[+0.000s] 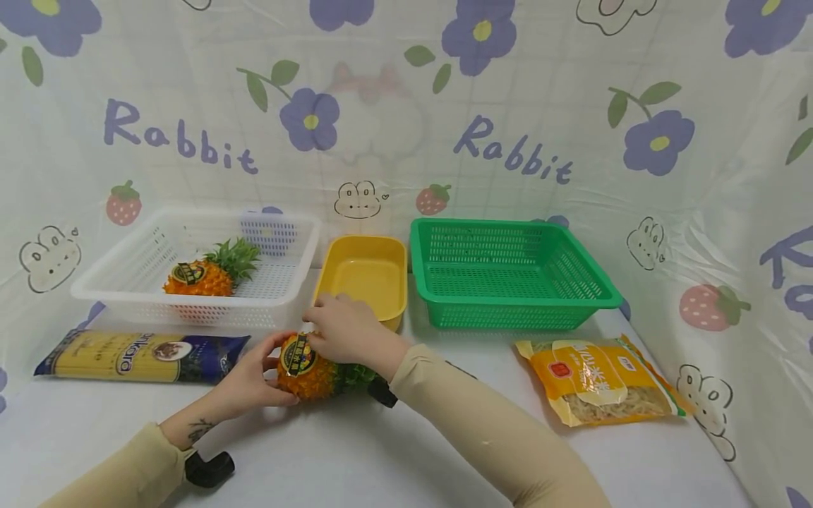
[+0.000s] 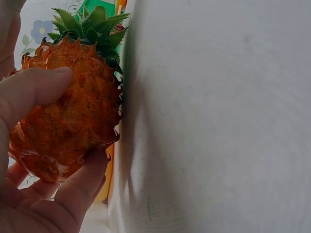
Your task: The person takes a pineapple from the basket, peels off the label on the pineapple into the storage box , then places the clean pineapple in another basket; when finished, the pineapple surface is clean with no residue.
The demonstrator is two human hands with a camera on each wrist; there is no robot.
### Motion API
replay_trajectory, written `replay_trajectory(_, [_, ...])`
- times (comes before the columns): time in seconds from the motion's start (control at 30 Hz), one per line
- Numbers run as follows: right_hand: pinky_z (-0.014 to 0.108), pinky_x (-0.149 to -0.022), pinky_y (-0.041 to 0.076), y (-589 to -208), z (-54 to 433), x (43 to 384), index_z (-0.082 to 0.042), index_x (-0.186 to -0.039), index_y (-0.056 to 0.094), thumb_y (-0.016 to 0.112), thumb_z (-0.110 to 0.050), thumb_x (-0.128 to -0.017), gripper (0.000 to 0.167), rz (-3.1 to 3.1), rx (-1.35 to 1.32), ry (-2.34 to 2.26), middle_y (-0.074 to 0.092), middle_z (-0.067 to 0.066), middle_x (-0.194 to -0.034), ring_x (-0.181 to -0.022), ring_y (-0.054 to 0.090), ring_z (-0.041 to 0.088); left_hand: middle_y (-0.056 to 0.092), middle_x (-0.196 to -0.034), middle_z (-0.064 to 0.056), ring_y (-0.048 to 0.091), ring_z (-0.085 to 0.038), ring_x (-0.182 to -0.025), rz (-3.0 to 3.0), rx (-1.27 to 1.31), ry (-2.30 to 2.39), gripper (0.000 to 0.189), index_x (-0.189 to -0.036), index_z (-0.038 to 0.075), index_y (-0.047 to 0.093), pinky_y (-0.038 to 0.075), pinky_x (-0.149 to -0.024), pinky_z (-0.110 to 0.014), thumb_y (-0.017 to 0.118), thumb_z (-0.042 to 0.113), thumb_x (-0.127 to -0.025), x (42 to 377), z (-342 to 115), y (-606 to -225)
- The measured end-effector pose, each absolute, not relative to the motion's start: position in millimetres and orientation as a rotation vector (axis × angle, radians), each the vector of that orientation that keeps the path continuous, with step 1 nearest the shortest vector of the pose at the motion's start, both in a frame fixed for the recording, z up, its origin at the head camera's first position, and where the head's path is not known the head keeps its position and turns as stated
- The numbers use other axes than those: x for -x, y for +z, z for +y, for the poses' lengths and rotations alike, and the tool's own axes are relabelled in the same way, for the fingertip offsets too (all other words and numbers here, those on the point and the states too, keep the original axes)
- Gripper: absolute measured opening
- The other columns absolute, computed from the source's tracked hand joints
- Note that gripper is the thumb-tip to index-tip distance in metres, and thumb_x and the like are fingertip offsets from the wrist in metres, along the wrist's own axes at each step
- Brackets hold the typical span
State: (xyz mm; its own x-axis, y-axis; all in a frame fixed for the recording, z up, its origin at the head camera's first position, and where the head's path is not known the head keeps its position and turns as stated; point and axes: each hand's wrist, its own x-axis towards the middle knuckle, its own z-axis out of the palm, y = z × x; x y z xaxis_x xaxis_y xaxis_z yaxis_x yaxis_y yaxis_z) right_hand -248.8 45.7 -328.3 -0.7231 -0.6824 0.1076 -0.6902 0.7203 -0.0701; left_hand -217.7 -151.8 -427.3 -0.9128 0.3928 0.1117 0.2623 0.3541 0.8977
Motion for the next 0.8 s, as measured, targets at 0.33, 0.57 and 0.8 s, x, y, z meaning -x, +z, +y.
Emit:
replay_trajectory(0.33, [0.029,-0.068,0.048,-334.9,45.1,251.5,-0.018,-0.105,0.066,0.057,-0.028,-0.09,0.02,-2.882,-1.186,0.203,0.06,0.0,-0.103,-0.086,0.054,0.015,0.031,-0.141,-0.02,0.048,-0.041,-0.113,2.485,-0.624,1.616,0.094,-0.14,0.006,0.027,0.054,-0.08,-0.034,0.082,0.002,-0.063,217.4,-152.1,-427.4])
replay_trajectory(0.57, [0.023,-0.064,0.044,-337.2,45.6,252.0,-0.018,-0.096,0.066,0.058,-0.028,-0.089,0.014,-2.946,-1.157,0.313,0.058,-0.004,-0.092,-0.078,0.051,0.011,0.032,-0.141,-0.019,0.05,-0.039,-0.111,2.498,-0.621,1.62,0.094,-0.14,0.007,0.028,0.055,-0.078,-0.031,0.081,0.0,-0.062,215.1,-151.8,-425.4])
replay_trajectory(0.8, [0.022,-0.061,0.042,-335.6,45.6,251.3,-0.016,-0.089,0.067,0.061,-0.028,-0.088,0.013,-2.983,-1.116,0.403,0.057,-0.005,-0.084,-0.074,0.051,0.011,0.033,-0.141,-0.018,0.05,-0.04,-0.111,2.528,-0.62,1.596,0.092,-0.138,0.012,0.031,0.055,-0.079,-0.036,0.082,0.002,-0.063,216.7,-151.9,-427.0])
